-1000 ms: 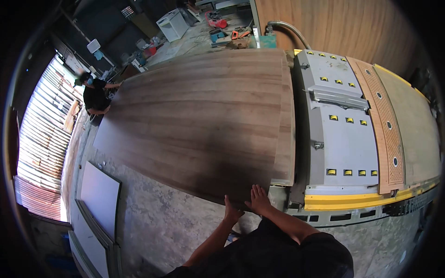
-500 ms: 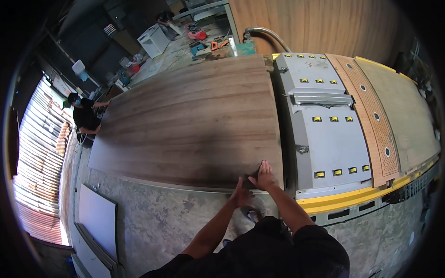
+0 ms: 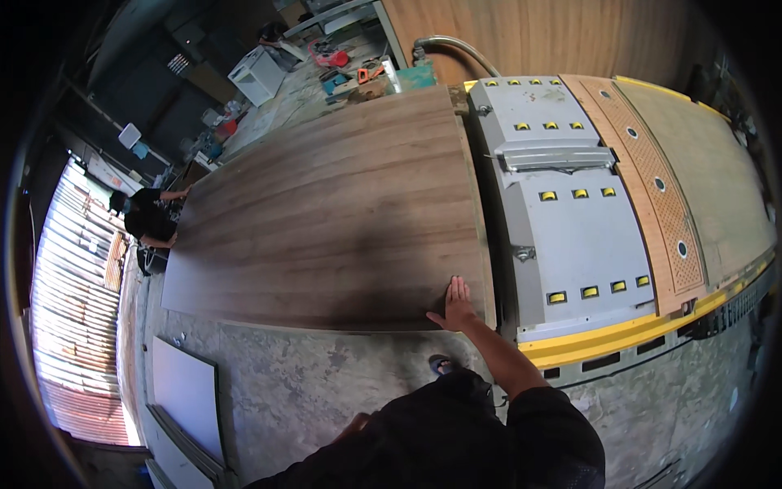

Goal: The person carries large wooden panels together with an assistant and places them onto a machine surface by hand.

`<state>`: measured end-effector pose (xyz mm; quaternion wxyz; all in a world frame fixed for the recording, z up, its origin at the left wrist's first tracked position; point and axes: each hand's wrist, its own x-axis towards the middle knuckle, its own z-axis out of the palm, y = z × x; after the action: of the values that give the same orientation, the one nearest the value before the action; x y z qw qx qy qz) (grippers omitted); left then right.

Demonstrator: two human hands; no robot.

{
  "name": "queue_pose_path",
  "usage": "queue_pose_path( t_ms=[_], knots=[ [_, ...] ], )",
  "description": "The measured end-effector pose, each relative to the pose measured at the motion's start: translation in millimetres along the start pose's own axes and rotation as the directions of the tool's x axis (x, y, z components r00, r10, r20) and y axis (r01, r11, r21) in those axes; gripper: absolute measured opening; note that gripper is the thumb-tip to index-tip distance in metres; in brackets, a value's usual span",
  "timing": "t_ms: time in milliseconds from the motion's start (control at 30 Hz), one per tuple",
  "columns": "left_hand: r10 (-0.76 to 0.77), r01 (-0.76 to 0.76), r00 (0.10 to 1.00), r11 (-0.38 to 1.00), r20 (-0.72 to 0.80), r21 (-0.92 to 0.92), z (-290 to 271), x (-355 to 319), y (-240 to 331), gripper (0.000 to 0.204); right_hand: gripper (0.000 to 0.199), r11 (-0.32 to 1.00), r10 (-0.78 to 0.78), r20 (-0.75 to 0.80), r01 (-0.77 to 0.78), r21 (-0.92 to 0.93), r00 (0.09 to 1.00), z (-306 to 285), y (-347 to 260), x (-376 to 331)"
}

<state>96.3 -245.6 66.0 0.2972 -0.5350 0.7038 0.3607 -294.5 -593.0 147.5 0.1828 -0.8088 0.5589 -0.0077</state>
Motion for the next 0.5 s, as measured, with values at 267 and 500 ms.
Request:
queue_pose_path(
  t_ms=[267,500],
  knots=[
    [-0.219,0.278,0.961,0.761,0.171,-0.586,4,-43,8,0.061,0.093,0.981,-0.193,-0.008,0.193,-0.010,0.981,-2,42,8],
    [-0.412,0.001,0.908,-0.195,0.083,-0.981,-72,-44,45,0.060,0.075,0.982,-0.188,-0.310,0.181,-0.051,0.932,7,43,29]
  ],
)
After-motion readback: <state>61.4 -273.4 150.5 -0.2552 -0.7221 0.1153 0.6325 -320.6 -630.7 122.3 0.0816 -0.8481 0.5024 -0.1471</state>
